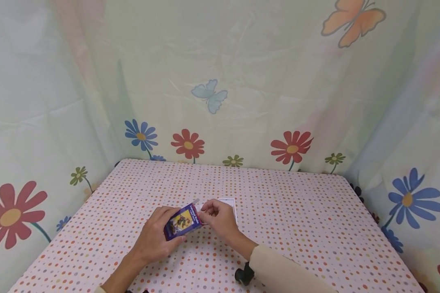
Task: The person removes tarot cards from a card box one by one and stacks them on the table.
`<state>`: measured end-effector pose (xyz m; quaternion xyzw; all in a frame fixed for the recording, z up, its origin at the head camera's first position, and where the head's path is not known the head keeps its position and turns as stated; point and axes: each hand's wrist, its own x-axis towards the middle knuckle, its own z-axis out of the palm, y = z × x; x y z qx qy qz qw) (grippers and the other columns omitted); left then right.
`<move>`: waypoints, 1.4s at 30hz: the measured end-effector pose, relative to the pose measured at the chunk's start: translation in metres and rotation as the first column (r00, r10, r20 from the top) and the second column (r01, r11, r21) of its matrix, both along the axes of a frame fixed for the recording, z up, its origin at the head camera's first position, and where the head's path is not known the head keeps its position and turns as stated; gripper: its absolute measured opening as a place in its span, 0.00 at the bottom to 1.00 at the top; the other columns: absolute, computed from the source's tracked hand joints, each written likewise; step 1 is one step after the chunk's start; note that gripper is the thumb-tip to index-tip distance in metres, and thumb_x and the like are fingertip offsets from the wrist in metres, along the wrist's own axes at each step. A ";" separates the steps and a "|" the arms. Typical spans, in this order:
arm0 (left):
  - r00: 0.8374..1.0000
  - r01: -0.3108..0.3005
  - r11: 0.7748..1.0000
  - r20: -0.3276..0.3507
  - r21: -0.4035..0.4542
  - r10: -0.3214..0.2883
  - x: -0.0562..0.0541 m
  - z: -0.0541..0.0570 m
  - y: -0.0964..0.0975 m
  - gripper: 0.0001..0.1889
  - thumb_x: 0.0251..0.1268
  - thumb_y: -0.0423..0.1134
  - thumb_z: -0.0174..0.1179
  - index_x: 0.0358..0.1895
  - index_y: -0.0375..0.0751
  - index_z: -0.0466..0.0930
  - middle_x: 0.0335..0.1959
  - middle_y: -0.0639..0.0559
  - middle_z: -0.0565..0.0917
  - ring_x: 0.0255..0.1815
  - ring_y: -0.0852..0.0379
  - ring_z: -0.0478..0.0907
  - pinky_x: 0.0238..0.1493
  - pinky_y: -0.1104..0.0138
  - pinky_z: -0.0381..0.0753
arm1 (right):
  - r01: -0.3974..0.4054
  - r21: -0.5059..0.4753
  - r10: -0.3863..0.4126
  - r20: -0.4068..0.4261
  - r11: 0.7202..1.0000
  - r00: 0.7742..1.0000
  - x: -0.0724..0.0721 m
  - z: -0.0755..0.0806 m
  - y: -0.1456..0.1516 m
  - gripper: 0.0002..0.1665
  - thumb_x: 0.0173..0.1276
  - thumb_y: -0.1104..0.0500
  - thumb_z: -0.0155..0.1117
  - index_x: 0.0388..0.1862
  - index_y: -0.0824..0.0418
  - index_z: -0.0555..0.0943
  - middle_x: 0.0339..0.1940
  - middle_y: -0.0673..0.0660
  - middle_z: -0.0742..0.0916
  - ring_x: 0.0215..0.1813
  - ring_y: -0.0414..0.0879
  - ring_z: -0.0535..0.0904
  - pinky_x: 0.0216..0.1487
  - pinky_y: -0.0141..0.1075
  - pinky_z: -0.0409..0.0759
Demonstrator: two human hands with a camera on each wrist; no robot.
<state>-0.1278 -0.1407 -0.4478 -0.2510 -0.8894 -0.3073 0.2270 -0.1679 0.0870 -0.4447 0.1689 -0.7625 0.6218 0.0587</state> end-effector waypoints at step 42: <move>1.000 -0.021 1.000 0.004 -0.013 0.021 0.000 -0.001 0.000 0.38 0.45 0.49 0.79 0.64 0.45 0.79 0.54 0.55 0.79 0.49 0.64 0.71 0.44 0.66 0.79 | 0.038 -0.126 -0.021 0.133 0.991 0.991 0.003 -0.005 0.002 0.10 0.53 0.77 0.55 0.31 0.72 0.81 0.19 0.55 0.81 0.18 0.38 0.66 0.21 0.27 0.65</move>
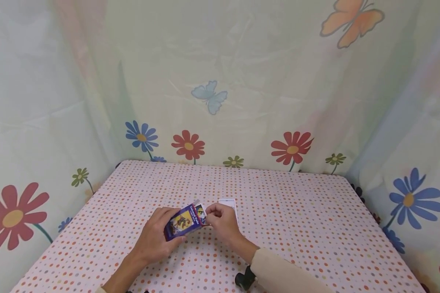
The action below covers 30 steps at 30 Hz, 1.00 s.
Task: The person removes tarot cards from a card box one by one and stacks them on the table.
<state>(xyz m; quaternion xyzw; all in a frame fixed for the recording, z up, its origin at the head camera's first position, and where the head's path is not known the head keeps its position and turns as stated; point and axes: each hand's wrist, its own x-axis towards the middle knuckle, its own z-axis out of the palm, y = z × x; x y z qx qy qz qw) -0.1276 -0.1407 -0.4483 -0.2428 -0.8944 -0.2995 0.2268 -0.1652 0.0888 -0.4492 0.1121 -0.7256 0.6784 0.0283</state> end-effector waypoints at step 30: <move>1.000 -0.019 1.000 0.001 -0.002 0.019 0.001 0.002 0.003 0.38 0.43 0.49 0.81 0.63 0.46 0.79 0.54 0.55 0.79 0.50 0.64 0.72 0.46 0.65 0.80 | -0.009 -0.090 0.027 0.205 0.996 0.978 -0.003 -0.003 0.009 0.06 0.54 0.74 0.52 0.30 0.70 0.76 0.20 0.53 0.80 0.17 0.40 0.64 0.19 0.29 0.62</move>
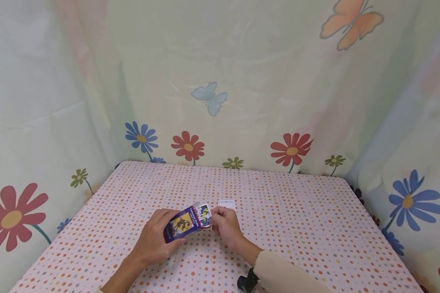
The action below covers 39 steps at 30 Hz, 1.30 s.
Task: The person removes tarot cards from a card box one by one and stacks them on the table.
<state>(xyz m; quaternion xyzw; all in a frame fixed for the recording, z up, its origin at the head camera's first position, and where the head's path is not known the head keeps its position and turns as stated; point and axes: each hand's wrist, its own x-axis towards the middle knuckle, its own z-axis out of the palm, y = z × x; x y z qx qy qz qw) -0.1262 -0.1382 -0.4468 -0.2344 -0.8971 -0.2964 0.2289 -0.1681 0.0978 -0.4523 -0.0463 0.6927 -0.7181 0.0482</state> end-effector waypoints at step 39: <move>1.000 0.000 1.000 -0.001 -0.008 0.000 -0.001 -0.003 -0.002 0.38 0.44 0.49 0.80 0.63 0.45 0.78 0.54 0.55 0.79 0.50 0.64 0.72 0.47 0.65 0.80 | 0.180 -0.142 -0.168 0.092 0.973 0.982 -0.011 -0.007 0.015 0.21 0.59 0.73 0.55 0.53 0.66 0.74 0.22 0.60 0.84 0.16 0.41 0.67 0.17 0.31 0.62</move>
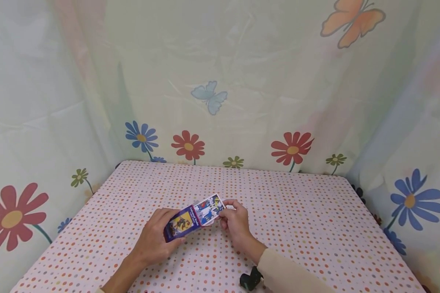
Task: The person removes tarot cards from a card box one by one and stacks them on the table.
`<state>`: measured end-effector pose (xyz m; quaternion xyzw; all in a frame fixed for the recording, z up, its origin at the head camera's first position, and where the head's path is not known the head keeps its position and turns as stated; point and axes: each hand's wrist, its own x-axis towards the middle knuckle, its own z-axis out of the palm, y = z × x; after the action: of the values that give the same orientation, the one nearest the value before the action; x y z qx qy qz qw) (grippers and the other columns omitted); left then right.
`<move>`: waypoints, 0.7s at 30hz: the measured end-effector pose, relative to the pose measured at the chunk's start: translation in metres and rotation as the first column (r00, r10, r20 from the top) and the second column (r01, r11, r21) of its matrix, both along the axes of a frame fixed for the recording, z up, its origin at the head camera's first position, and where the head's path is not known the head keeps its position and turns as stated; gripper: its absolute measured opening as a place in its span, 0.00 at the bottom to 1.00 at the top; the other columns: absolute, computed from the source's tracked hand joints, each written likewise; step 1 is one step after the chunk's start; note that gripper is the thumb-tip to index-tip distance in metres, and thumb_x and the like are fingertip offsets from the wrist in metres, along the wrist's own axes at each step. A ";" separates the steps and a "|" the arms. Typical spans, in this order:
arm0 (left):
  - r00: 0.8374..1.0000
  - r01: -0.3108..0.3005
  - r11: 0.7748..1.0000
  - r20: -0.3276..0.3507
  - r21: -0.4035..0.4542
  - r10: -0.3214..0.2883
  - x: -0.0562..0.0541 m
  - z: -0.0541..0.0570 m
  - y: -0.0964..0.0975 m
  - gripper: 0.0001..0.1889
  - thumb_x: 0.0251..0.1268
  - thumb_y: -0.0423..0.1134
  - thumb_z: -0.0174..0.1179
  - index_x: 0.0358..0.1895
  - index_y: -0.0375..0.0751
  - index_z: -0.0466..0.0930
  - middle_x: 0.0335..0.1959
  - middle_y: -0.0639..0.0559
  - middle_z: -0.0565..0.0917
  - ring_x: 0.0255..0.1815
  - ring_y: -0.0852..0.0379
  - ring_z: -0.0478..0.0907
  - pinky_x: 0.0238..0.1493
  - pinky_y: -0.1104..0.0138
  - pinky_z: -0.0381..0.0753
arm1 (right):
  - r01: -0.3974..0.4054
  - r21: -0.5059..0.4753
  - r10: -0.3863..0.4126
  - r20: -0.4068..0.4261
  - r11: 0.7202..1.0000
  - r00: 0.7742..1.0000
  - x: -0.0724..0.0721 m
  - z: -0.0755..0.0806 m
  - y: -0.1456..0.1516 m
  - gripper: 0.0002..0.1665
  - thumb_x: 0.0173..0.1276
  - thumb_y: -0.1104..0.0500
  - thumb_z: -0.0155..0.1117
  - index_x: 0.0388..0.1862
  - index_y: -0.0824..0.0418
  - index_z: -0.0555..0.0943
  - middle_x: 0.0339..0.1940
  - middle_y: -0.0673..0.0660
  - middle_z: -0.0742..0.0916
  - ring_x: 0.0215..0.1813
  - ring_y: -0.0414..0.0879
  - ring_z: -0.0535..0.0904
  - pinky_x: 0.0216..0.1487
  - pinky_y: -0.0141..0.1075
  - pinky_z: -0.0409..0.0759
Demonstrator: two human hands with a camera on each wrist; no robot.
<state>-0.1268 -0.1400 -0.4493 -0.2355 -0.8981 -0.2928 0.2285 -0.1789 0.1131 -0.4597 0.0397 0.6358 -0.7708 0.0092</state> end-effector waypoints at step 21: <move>1.000 0.013 1.000 -0.014 0.016 -0.013 -0.001 -0.002 0.001 0.37 0.46 0.49 0.79 0.63 0.44 0.78 0.55 0.56 0.79 0.49 0.64 0.71 0.45 0.66 0.79 | 0.067 0.056 -0.065 -0.046 0.996 0.997 -0.017 0.000 0.015 0.24 0.65 0.72 0.55 0.60 0.65 0.78 0.21 0.54 0.78 0.19 0.43 0.67 0.21 0.33 0.64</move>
<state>-0.1276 -0.1386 -0.4511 -0.2416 -0.8926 -0.2996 0.2348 -0.1955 0.1281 -0.4601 0.0440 0.6560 -0.7528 -0.0314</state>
